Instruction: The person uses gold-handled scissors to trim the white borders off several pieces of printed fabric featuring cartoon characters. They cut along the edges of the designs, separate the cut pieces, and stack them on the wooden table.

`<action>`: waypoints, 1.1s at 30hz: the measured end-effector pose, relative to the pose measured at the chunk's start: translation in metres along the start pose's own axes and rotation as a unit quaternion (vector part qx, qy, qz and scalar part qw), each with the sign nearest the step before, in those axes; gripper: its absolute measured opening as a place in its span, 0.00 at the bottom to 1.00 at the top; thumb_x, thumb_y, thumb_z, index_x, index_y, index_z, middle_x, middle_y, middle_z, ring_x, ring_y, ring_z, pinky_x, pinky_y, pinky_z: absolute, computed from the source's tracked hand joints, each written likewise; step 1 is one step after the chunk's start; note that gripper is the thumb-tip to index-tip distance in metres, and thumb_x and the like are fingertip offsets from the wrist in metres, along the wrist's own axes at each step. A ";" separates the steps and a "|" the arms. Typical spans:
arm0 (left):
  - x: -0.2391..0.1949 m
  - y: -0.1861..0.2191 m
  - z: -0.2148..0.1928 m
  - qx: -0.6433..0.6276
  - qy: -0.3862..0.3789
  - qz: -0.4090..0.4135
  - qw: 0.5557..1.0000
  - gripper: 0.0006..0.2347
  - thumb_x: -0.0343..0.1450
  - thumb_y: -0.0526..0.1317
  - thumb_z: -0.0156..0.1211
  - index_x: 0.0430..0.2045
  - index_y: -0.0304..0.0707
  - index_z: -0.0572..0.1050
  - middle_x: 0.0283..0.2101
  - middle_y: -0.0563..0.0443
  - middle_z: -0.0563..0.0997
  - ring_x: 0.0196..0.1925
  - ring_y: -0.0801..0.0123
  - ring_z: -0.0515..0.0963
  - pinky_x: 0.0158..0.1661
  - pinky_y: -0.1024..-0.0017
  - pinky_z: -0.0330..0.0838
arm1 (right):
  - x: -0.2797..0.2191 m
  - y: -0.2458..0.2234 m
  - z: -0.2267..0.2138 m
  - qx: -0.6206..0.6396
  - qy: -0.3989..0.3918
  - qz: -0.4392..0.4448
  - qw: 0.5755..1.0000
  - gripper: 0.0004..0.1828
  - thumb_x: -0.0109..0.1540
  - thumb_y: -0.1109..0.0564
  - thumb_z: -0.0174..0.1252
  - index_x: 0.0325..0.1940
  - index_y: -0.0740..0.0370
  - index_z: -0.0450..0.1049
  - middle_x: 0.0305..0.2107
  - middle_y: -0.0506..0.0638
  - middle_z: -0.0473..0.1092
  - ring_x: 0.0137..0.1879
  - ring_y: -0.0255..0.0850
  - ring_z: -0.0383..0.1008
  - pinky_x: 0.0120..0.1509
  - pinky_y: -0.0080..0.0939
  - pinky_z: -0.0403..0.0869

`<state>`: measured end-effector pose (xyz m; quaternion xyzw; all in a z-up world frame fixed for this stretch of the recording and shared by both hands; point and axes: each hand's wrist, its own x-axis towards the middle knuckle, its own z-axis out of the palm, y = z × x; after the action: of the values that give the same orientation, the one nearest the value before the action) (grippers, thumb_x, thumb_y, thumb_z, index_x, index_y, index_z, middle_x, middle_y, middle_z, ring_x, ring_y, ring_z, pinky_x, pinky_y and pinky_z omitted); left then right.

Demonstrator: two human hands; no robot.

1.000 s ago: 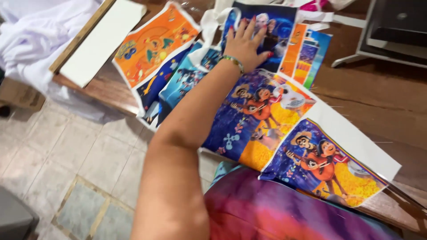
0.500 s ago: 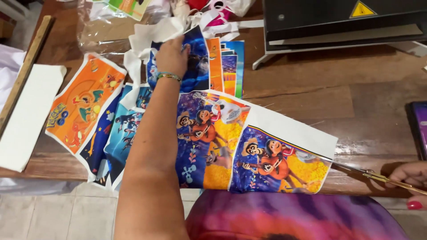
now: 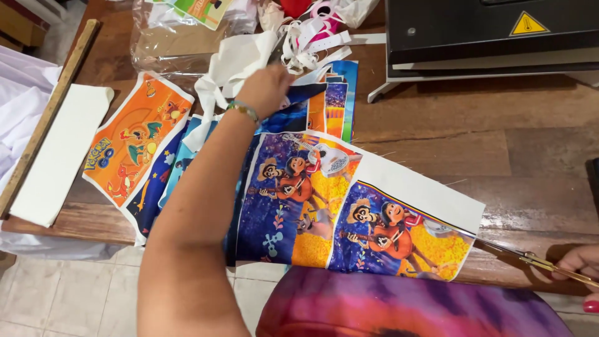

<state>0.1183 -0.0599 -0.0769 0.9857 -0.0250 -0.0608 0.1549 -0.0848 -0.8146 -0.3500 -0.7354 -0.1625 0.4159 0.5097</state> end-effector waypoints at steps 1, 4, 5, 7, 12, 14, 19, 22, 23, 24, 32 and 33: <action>0.014 -0.011 0.004 -0.001 0.000 -0.002 1.000 0.12 0.81 0.46 0.46 0.38 0.40 0.75 0.36 0.48 0.81 0.38 0.66 0.82 0.42 0.71 0.83 | 0.002 -0.002 0.000 -0.001 -0.002 0.000 1.000 0.31 0.44 0.58 0.93 0.49 0.69 0.93 0.12 0.50 0.68 0.18 0.38 0.62 0.25 0.38 0.55; 0.052 -0.033 0.013 -0.058 0.129 -0.071 0.987 0.02 0.76 0.37 0.54 0.37 0.40 0.70 0.44 0.42 0.75 0.38 0.54 0.79 0.39 0.56 0.74 | 0.008 -0.009 0.000 0.014 0.003 -0.020 1.000 0.32 0.42 0.56 0.93 0.48 0.69 0.92 0.19 0.53 0.75 0.25 0.41 0.71 0.30 0.39 0.64; 0.060 -0.033 0.016 -0.014 0.116 -0.099 0.988 0.08 0.75 0.41 0.59 0.40 0.39 0.70 0.48 0.41 0.70 0.39 0.50 0.79 0.41 0.54 0.76 | 0.010 -0.012 0.000 0.022 0.006 -0.030 0.999 0.33 0.41 0.56 0.93 0.47 0.69 0.92 0.22 0.55 0.79 0.28 0.42 0.76 0.32 0.39 0.68; 0.080 -0.037 0.020 0.030 0.107 -0.124 0.986 0.14 0.73 0.45 0.65 0.43 0.38 0.69 0.52 0.41 0.65 0.41 0.47 0.79 0.42 0.53 0.78 | 0.017 -0.020 -0.002 0.027 0.012 -0.043 0.999 0.33 0.41 0.55 0.93 0.47 0.69 0.92 0.26 0.56 0.82 0.31 0.43 0.80 0.35 0.39 0.72; 0.132 -0.066 0.040 0.113 0.088 -0.150 0.978 0.23 0.71 0.56 0.63 0.52 0.40 0.72 0.56 0.37 0.75 0.61 0.42 0.73 0.56 0.50 0.71 | -0.008 -0.019 0.027 0.080 0.048 -0.066 0.993 0.35 0.38 0.53 0.94 0.45 0.70 0.90 0.40 0.62 0.96 0.45 0.48 0.99 0.44 0.40 0.89; 0.118 -0.069 0.032 0.112 0.096 -0.167 0.975 0.17 0.69 0.48 0.62 0.48 0.40 0.76 0.53 0.39 0.78 0.58 0.45 0.76 0.53 0.52 0.74 | 0.003 -0.032 0.021 0.126 -0.039 -0.023 0.991 0.32 0.44 0.60 0.91 0.48 0.68 0.84 0.44 0.60 0.90 0.47 0.46 0.93 0.45 0.41 0.86; 0.125 -0.113 0.043 0.219 0.201 -0.106 0.949 0.07 0.69 0.36 0.58 0.35 0.37 0.83 0.40 0.37 0.85 0.45 0.43 0.84 0.44 0.53 0.78 | -0.004 -0.257 0.060 0.016 -0.021 0.080 0.996 0.27 0.47 0.36 0.79 0.38 0.57 0.87 0.42 0.46 0.88 0.47 0.37 0.88 0.50 0.38 0.83; 0.116 -0.105 0.033 0.321 0.137 -0.087 0.933 0.16 0.66 0.41 0.58 0.43 0.30 0.82 0.46 0.35 0.85 0.49 0.45 0.84 0.47 0.59 0.77 | -0.004 -0.286 0.063 -0.188 0.000 0.170 0.967 0.28 0.44 0.29 0.75 0.43 0.39 0.85 0.35 0.30 0.86 0.37 0.25 0.85 0.44 0.28 0.78; 0.113 -0.096 0.031 0.274 0.133 -0.116 0.945 0.23 0.64 0.46 0.63 0.48 0.27 0.75 0.50 0.31 0.82 0.51 0.41 0.82 0.47 0.54 0.77 | -0.005 -0.290 0.064 -0.182 -0.002 0.167 0.969 0.27 0.46 0.31 0.76 0.43 0.42 0.84 0.30 0.32 0.83 0.33 0.26 0.80 0.40 0.29 0.74; 0.103 -0.094 0.029 0.227 0.126 -0.151 0.954 0.32 0.62 0.51 0.68 0.54 0.23 0.68 0.53 0.27 0.78 0.53 0.36 0.79 0.46 0.48 0.76 | -0.002 -0.293 0.065 -0.177 -0.010 0.163 0.971 0.26 0.47 0.33 0.76 0.42 0.45 0.84 0.26 0.35 0.79 0.29 0.27 0.74 0.35 0.30 0.71; 0.105 -0.066 0.016 0.062 0.042 -0.121 0.990 0.20 0.71 0.44 0.61 0.50 0.25 0.70 0.45 0.26 0.81 0.45 0.31 0.80 0.40 0.41 0.74 | -0.003 -0.304 0.074 -0.083 -0.008 0.143 0.986 0.23 0.50 0.44 0.80 0.43 0.55 0.82 0.25 0.40 0.78 0.30 0.27 0.72 0.35 0.30 0.71; 0.111 -0.074 0.019 -0.001 0.071 -0.103 0.992 0.21 0.68 0.48 0.67 0.46 0.25 0.76 0.41 0.30 0.82 0.41 0.36 0.80 0.40 0.45 0.72 | -0.003 -0.305 0.075 -0.065 -0.009 0.139 0.988 0.23 0.49 0.46 0.80 0.42 0.56 0.82 0.25 0.41 0.79 0.31 0.27 0.74 0.37 0.31 0.73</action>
<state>0.2283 -0.0033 -0.1303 0.9848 0.0879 -0.0060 0.1498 -0.0882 -0.6405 -0.0889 -0.7786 -0.0901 0.4783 0.3961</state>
